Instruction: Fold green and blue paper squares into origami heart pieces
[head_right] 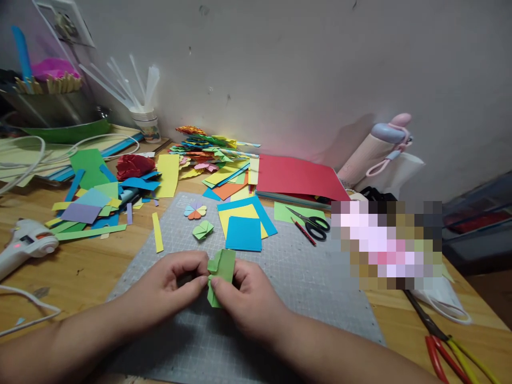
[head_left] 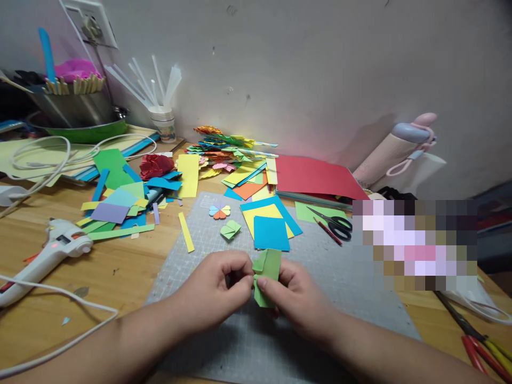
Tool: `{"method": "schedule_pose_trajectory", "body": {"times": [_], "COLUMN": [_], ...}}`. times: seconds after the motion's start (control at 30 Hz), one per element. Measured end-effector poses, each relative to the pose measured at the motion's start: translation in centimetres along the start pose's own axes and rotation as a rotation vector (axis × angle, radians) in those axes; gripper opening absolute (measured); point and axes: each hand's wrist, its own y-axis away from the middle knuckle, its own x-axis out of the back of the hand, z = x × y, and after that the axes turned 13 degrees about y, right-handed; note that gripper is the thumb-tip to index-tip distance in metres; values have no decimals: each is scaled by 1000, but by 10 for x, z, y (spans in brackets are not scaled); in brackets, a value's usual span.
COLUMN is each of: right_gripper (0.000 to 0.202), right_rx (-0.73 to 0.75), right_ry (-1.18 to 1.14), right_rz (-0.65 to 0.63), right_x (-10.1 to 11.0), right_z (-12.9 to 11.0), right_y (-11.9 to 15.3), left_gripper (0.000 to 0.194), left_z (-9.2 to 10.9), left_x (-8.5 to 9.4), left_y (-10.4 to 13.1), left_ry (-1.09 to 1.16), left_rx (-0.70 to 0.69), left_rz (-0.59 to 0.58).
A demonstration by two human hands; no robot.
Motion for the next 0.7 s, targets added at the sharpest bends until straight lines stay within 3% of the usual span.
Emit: {"method": "schedule_pose_trajectory", "body": {"times": [0.23, 0.43, 0.57, 0.7], "right_gripper": [13, 17, 19, 28], "right_rx": [100, 148, -22, -125], "right_ry": [125, 219, -17, -172], "right_rz": [120, 141, 123, 92], "right_x": [-6, -7, -4, -4], "right_z": [-1, 1, -1, 2], "right_y": [3, 8, 8, 7], "left_gripper": [20, 22, 16, 18], "left_z": [-4, -1, 3, -4], "left_x": [-11, -14, -7, 0], "left_y": [3, 6, 4, -1], "left_ry": [-44, -72, 217, 616], "left_rx": [56, 80, 60, 166], "left_rz": [98, 100, 117, 3]}}
